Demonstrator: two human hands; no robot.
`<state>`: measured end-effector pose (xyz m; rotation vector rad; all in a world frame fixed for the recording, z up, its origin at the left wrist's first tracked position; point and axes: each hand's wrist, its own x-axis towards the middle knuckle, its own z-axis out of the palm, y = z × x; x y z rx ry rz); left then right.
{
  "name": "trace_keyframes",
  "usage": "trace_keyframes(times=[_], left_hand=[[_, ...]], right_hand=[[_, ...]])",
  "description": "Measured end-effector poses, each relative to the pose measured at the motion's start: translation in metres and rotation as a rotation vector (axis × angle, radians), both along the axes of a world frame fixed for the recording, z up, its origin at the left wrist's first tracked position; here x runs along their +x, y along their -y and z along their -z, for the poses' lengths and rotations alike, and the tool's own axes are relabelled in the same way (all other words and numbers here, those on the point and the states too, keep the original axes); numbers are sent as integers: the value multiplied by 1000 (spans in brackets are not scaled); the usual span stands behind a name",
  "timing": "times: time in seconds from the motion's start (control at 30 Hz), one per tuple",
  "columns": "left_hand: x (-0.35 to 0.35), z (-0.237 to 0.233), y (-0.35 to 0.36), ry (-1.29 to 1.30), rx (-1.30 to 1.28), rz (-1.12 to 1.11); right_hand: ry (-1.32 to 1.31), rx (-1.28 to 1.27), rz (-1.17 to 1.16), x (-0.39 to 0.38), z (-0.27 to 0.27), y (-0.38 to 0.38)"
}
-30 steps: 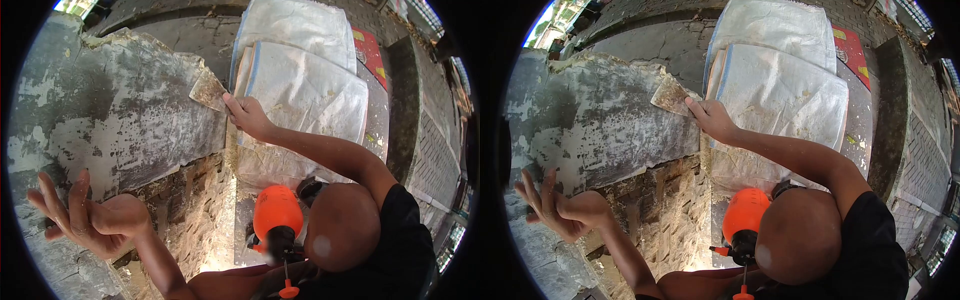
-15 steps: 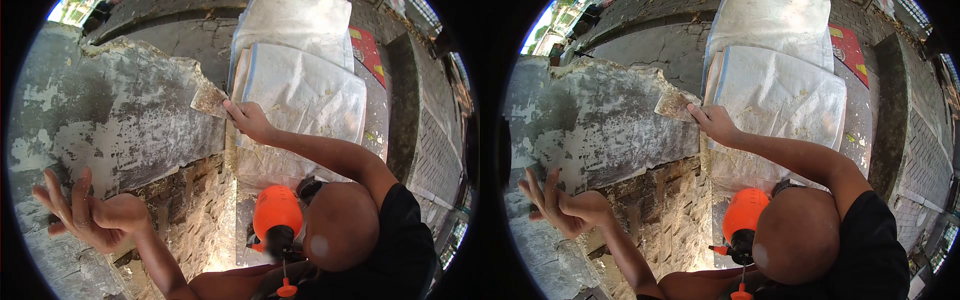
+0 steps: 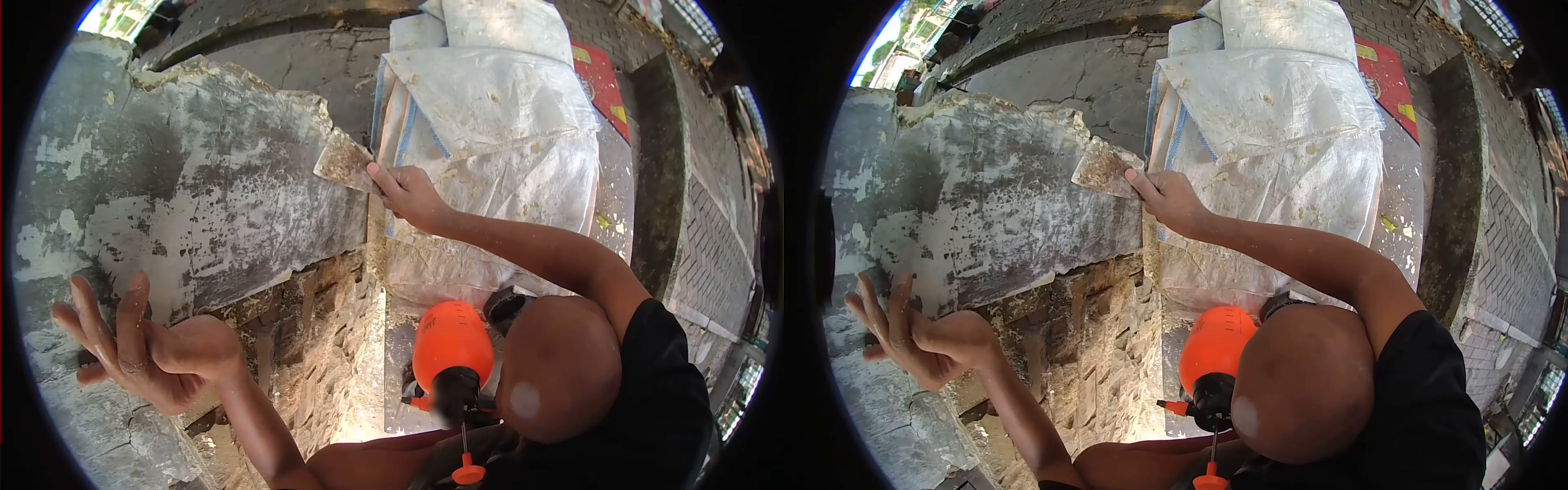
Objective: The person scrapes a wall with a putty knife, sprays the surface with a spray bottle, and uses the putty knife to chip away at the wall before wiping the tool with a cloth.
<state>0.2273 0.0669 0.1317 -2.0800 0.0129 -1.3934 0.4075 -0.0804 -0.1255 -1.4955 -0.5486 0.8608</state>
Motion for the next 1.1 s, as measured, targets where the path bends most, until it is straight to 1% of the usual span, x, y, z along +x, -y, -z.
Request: trace_keyframes(times=[0.03, 0.13, 0.23, 0.33, 0.43, 0.53, 0.6, 0.63, 0.73, 0.83, 0.93, 1.1], left_hand=[[-9, 0, -6, -16, -5, -33], [-14, 5, -9, -36, -57, -33], [-12, 1, -8, -27, 9, -99], [-8, 3, 0, 8, -6, -146], [-9, 5, -7, -8, -5, -70], [-8, 3, -3, -6, -13, -98], [-6, 6, 1, 2, -49, -80], [-3, 8, 1, 11, -69, -26], [4, 6, 2, 37, -68, 43], [1, 7, 1, 34, -78, 31], [-3, 10, 0, 10, -123, 42], [0, 6, -1, 25, -73, 23]], right_hand=[[2, -13, -2, -1, 3, 0], [22, 1, -13, -2, 6, 2], [45, 16, 15, -12, 8, 5], [16, 42, 16, 6, -9, -6], [21, 29, 25, 5, -7, -4], [72, 39, 65, 5, -9, -6], [70, 144, 68, 17, -16, -21], [68, 197, 72, 21, -20, -25], [108, 54, 44, 6, -19, -8], [-14, 78, 3, 4, -13, -4], [57, 38, -7, 7, -7, -4], [58, 28, -28, 4, -7, -6]])
